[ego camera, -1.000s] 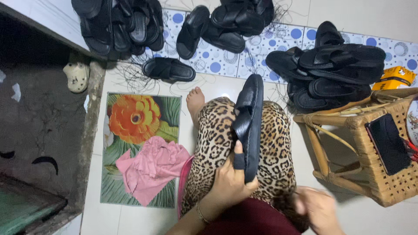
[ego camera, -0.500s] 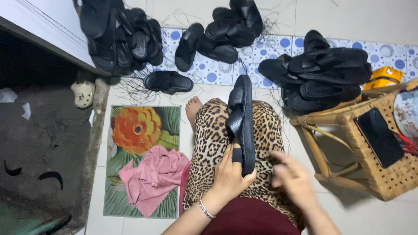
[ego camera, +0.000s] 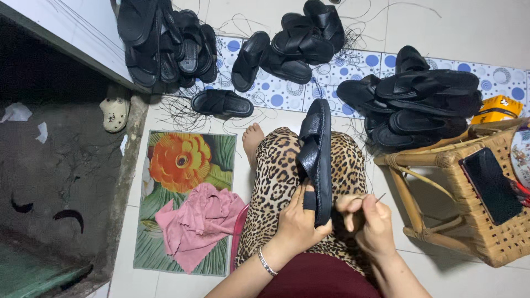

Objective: The person sits on the floor and sews a black shoe using a needle and thread. They repeatedly insert the needle into the shoe's sole and pull the thread through to stitch it. The person handles multiple black shoes and a wicker basket nearby.

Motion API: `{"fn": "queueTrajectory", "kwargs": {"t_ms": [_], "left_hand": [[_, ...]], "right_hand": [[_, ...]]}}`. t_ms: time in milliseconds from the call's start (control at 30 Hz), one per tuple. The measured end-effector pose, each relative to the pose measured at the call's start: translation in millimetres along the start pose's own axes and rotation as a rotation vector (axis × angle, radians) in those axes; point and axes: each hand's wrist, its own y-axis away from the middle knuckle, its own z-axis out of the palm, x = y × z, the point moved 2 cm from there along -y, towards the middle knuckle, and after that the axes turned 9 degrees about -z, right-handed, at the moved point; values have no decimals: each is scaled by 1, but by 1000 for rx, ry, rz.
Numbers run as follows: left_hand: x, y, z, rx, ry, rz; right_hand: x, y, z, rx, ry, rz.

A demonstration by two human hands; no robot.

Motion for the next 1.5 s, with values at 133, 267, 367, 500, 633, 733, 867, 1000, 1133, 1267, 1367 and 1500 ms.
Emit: {"fn": "queueTrajectory", "kwargs": {"t_ms": [133, 267, 367, 500, 633, 733, 867, 1000, 1133, 1267, 1367, 1500], "left_hand": [[4, -4, -7, 16, -35, 19], [14, -6, -17, -20, -29, 22], [8, 0, -8, -38, -65, 15], [0, -3, -11, -2, -44, 17], [-17, -2, -22, -376, 206, -144], [-32, 8, -22, -427, 494, -368], [-39, 12, -20, -340, 984, -589], [-53, 13, -23, -278, 1145, -729], [-59, -8, -37, -119, 1214, -815], [-51, -27, -37, -8, 1296, -794], [-77, -26, -10, 25, 1613, -1002], [-76, -37, -19, -9, 1757, -958]], "right_hand": [[-21, 4, 10, -80, 151, -43], [-25, 29, -13, -131, 473, -112], [-30, 36, -26, -145, 536, -85], [-44, 18, -64, -216, 701, 16], [-71, 4, -63, 123, 1044, -69], [-37, 4, -23, -18, 1052, 128], [-6, -4, 38, -210, 1191, 503], [3, -17, -10, 24, 764, 358], [0, -22, -45, -1, 114, 420], [30, -4, -86, -85, -193, 312], [7, -6, -54, -114, -192, 298], [-3, -18, -39, -10, -65, 255]]}}
